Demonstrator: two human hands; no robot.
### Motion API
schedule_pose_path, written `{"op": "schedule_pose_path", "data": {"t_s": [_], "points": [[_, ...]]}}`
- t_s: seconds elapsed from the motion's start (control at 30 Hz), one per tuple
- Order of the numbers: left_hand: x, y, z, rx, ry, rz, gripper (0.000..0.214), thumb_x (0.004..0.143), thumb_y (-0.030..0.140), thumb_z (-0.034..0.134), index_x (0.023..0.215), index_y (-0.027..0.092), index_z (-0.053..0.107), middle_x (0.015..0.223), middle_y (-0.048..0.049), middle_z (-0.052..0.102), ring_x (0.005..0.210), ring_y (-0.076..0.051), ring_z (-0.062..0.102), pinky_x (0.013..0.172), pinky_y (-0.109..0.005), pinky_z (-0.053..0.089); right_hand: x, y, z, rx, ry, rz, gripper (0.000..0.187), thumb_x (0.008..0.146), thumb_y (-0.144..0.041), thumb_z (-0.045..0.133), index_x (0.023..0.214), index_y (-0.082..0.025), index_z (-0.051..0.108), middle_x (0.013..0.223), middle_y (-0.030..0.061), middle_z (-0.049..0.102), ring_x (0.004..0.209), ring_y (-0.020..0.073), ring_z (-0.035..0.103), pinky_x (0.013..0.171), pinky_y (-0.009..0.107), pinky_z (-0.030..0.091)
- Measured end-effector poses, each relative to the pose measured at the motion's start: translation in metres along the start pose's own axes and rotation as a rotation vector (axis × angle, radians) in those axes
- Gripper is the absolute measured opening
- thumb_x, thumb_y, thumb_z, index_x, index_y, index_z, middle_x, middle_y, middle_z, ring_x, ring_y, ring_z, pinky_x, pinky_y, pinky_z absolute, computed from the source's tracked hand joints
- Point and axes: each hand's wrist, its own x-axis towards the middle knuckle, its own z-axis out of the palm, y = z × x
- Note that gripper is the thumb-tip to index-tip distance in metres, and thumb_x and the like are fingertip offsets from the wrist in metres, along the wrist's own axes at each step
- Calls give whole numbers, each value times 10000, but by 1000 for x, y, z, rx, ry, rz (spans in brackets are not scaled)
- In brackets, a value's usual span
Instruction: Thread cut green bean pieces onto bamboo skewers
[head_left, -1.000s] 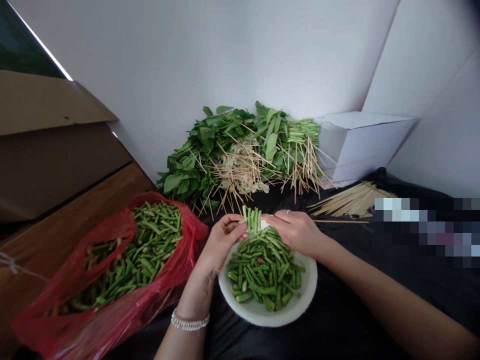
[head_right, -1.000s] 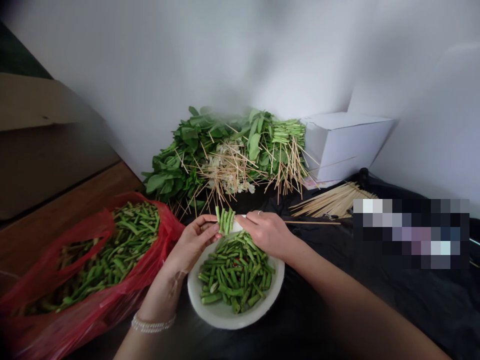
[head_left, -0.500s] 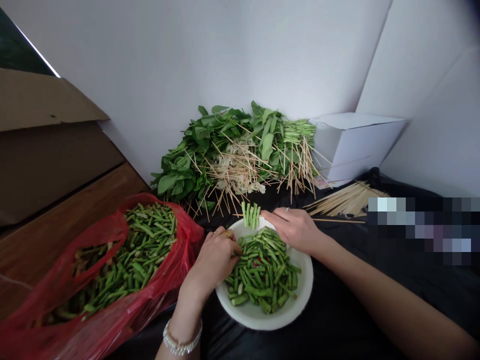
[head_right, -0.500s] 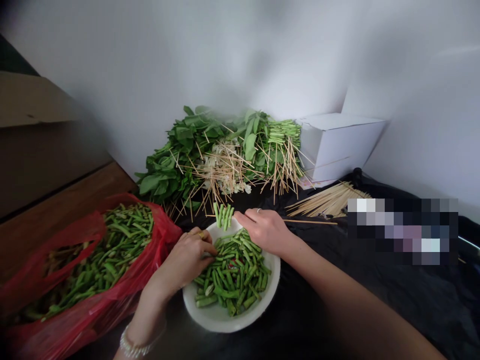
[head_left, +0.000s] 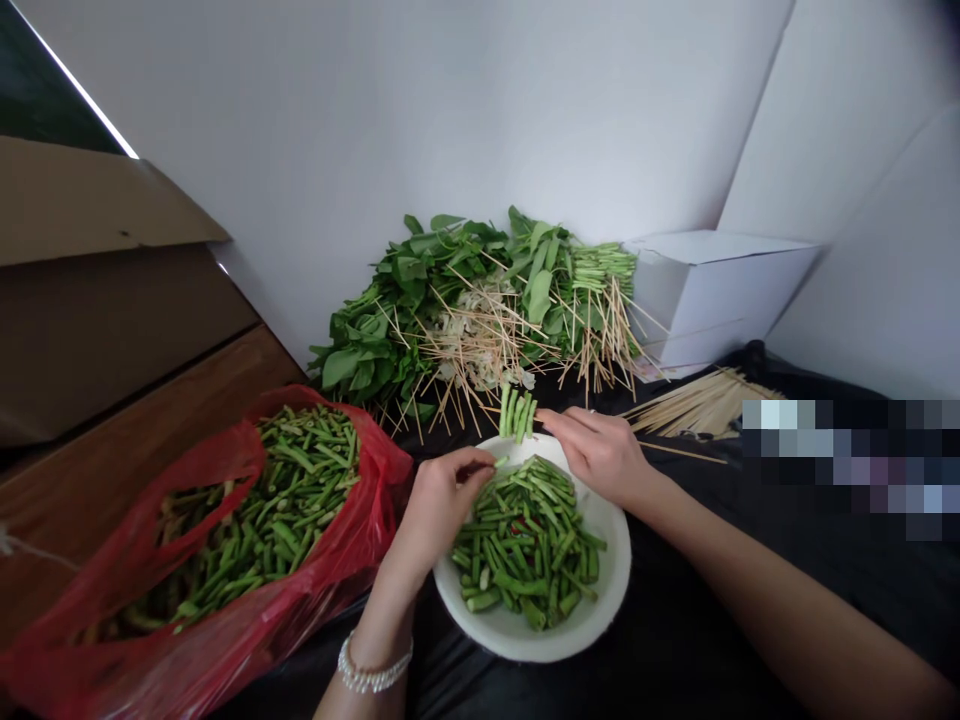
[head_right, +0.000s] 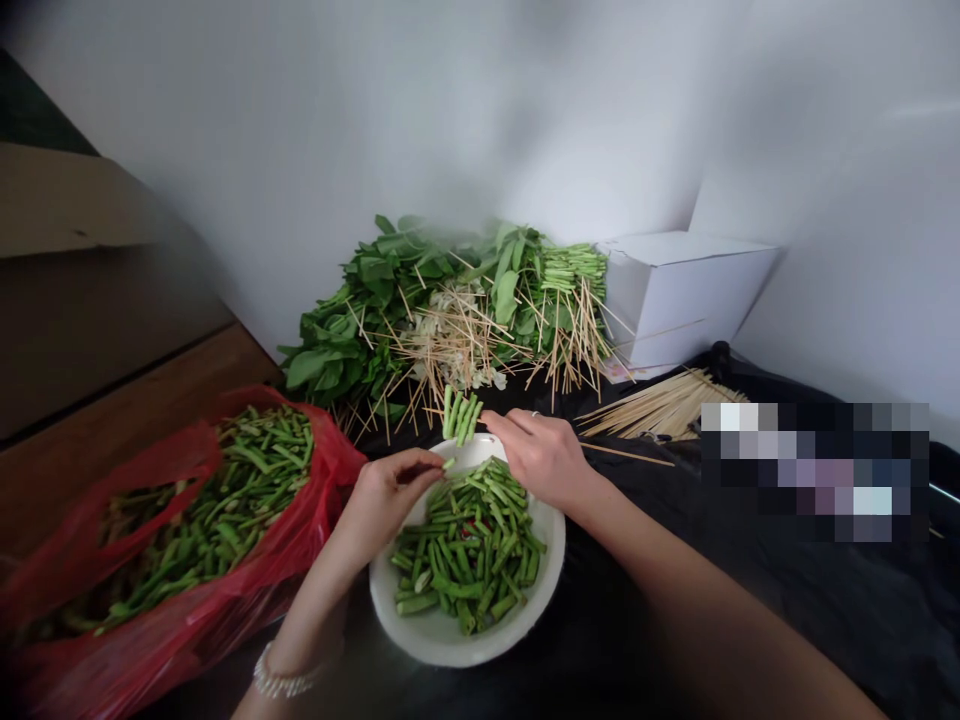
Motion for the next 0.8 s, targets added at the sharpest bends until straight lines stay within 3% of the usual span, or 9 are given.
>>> {"op": "schedule_pose_path", "data": {"t_s": [0.17, 0.33, 0.8], "points": [[9, -11, 1, -548, 280, -199, 228, 684, 296, 796, 862, 158, 758, 746, -36, 747, 651, -129, 634, 652, -238, 500, -1, -2, 1, 6, 3, -39, 311, 949, -95, 395, 1149, -119, 631, 776, 27, 632, 683, 121, 563, 663, 249, 443], [11, -7, -3, -1037, 262, -320, 304, 590, 264, 875, 845, 141, 765, 800, -50, 762, 639, -83, 644, 648, -179, 525, -1, -6, 2, -23, -52, -89, 327, 951, -99, 375, 1148, -123, 635, 720, 18, 593, 642, 120, 535, 619, 252, 426], [10, -1, -3, -1136, 221, -350, 328, 571, 198, 888, 861, 103, 766, 793, -92, 769, 642, -98, 674, 620, -154, 546, -1, -6, 2, -64, -95, -109, 333, 929, -85, 373, 1121, -125, 643, 726, 17, 582, 634, 119, 517, 613, 254, 411]]}}
